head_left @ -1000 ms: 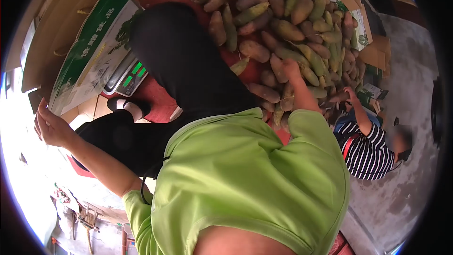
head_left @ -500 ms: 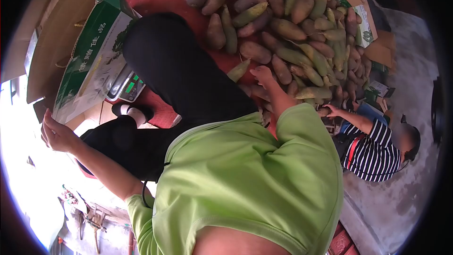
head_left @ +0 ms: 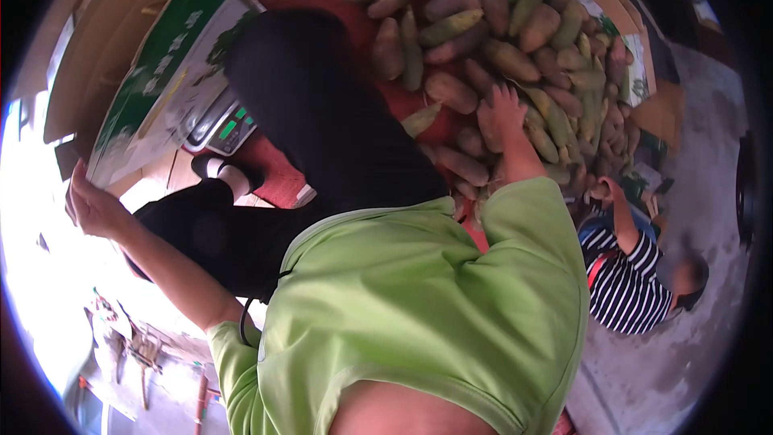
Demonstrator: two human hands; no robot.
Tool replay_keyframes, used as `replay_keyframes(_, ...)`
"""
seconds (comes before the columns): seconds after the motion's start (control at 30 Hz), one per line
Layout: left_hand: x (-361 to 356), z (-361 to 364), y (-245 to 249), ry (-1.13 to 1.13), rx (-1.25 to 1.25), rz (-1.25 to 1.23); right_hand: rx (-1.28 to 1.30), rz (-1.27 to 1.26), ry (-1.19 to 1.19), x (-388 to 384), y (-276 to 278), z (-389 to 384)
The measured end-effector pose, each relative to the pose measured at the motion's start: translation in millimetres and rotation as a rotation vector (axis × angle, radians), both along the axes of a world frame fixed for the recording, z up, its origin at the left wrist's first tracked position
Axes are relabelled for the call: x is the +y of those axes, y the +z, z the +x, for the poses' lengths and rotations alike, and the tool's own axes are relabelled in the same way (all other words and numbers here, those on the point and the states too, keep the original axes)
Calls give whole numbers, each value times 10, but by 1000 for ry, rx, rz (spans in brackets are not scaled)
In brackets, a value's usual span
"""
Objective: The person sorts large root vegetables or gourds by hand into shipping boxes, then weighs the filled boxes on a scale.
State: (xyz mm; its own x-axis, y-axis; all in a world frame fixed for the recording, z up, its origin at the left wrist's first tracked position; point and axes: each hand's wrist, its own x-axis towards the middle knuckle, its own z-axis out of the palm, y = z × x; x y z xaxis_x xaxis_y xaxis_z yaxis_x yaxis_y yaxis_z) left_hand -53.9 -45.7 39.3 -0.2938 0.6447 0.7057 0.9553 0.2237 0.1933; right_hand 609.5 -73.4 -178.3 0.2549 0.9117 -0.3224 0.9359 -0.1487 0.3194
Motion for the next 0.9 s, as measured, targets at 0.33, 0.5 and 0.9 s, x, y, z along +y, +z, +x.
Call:
replay_keyframes(0.33,-42,69,74,-51,75,-31,-149,-222,88,27,-65,77)
replay_keyframes(0.5,-56,94,69,-34,-6,-31,-40,-123,101,18,326,84)
replay_keyframes(0.9,-103,137,123,-57,-39,-37,894,562,-126,807,997,-417)
